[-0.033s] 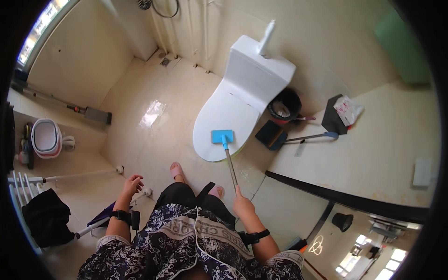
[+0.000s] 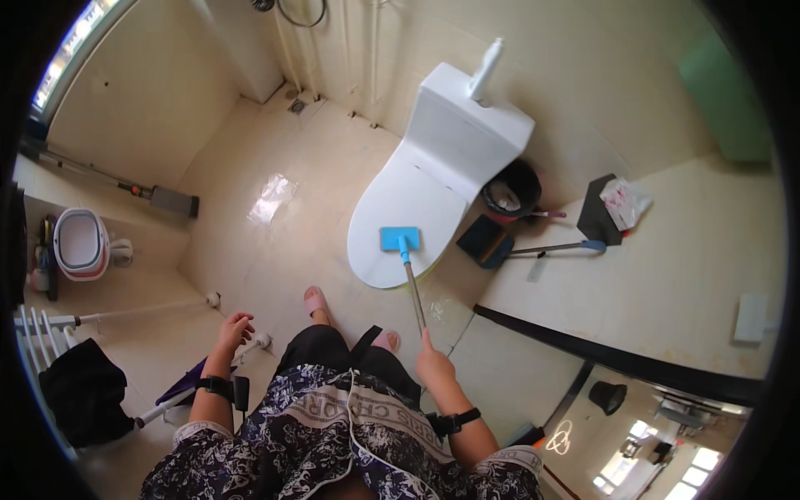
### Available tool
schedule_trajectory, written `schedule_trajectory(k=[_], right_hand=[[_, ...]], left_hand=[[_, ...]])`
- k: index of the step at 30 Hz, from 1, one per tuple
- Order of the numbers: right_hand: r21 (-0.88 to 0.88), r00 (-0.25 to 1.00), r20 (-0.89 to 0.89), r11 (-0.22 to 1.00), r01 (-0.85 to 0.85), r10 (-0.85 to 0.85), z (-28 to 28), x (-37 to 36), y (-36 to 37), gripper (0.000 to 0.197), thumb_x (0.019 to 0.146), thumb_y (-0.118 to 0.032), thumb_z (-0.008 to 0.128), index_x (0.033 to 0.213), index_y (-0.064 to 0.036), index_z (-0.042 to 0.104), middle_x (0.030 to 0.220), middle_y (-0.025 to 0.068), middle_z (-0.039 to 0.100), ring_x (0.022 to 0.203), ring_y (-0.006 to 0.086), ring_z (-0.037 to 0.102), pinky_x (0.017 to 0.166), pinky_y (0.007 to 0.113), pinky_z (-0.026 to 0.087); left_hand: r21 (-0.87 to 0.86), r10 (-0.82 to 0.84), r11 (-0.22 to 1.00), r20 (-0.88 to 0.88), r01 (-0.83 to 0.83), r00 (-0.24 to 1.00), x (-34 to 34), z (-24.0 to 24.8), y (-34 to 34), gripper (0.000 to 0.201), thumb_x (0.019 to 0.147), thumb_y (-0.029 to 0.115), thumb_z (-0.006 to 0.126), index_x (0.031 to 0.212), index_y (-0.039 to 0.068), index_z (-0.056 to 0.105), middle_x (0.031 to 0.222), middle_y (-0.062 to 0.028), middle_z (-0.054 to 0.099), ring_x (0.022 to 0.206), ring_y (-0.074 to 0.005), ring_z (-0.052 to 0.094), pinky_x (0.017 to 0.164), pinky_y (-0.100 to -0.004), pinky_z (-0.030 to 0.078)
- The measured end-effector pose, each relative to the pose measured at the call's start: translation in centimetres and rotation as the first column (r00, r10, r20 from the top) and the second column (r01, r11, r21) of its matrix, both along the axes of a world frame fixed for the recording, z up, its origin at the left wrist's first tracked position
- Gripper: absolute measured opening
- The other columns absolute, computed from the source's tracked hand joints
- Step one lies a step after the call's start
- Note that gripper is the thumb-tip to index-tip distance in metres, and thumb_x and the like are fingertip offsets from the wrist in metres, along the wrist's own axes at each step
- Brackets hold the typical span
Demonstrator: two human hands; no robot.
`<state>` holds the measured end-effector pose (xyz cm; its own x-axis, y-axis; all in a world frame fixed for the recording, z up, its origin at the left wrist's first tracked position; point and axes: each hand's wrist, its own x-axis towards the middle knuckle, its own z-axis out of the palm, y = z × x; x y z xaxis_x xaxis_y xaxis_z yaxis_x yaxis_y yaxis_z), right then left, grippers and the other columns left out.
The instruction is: The person cleans the bathroom floor by scrubbing the tiles around the toilet with a long-handled brush and then rinsing the floor using a handheld sprayer.
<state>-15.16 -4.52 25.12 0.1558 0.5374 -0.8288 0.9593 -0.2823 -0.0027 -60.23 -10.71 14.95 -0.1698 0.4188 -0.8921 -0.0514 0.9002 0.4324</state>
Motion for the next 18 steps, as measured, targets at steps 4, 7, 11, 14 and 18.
schedule_trajectory(k=[4,7,11,14,18], right_hand=[[0.11,0.997,0.066,0.993,-0.048,0.041,-6.9,-4.2,6.2,0.055,0.086,-0.023,0.04,0.138,-0.0253,0.022,0.082,0.0256,0.059,0.072,0.0374,0.059,0.067,0.045,0.046],[0.108,0.997,0.049,0.993,0.046,-0.051,-8.2,-9.6,14.8,0.056,0.084,-0.018,0.039,0.138,-0.0237,0.023,0.079,0.0247,0.06,0.06,0.032,0.06,0.059,0.041,0.048],[-0.031,0.984,0.171,0.998,0.047,-0.041,-4.7,-22.9,21.0,0.063,0.083,-0.019,0.039,0.14,-0.0262,0.014,0.103,0.0232,0.058,0.094,0.0358,0.057,0.082,0.043,0.045],[-0.072,0.963,0.268,0.997,-0.019,0.038,-3.0,-24.0,21.5,0.065,0.082,-0.015,0.039,0.141,-0.0256,0.012,0.105,0.0226,0.057,0.095,0.0351,0.057,0.082,0.043,0.045],[-0.102,0.932,0.337,0.989,-0.103,0.132,-4.9,-21.3,20.5,0.065,0.084,-0.015,0.039,0.141,-0.0237,0.01,0.103,0.0223,0.058,0.094,0.0343,0.058,0.079,0.043,0.046]], left_hand=[[-0.026,0.135,0.991,0.031,-0.134,0.99,-7.1,-2.8,0.0,0.022,0.086,0.023,0.046,0.099,0.008,0.056,0.069,-0.0037,0.058,0.051,-0.0093,0.051,0.043,-0.022,0.037],[-0.008,0.216,0.976,0.071,-0.216,0.974,-12.7,-4.3,-0.3,0.021,0.086,0.023,0.047,0.099,0.009,0.055,0.07,-0.0034,0.058,0.051,-0.0087,0.051,0.043,-0.021,0.036],[0.016,0.241,0.971,-0.011,-0.241,0.971,-27.4,1.1,2.1,0.02,0.087,0.023,0.048,0.1,0.01,0.055,0.071,-0.003,0.058,0.051,-0.0085,0.051,0.044,-0.0207,0.037],[-0.004,0.292,0.956,-0.043,-0.293,0.955,-28.7,2.2,3.0,0.019,0.087,0.022,0.047,0.099,0.011,0.056,0.07,-0.0022,0.057,0.053,-0.0079,0.05,0.044,-0.0204,0.036],[0.008,0.288,0.958,-0.08,-0.288,0.954,-27.8,-1.3,5.4,0.018,0.087,0.022,0.046,0.098,0.011,0.056,0.07,-0.0015,0.057,0.052,-0.0073,0.049,0.044,-0.0202,0.035]])
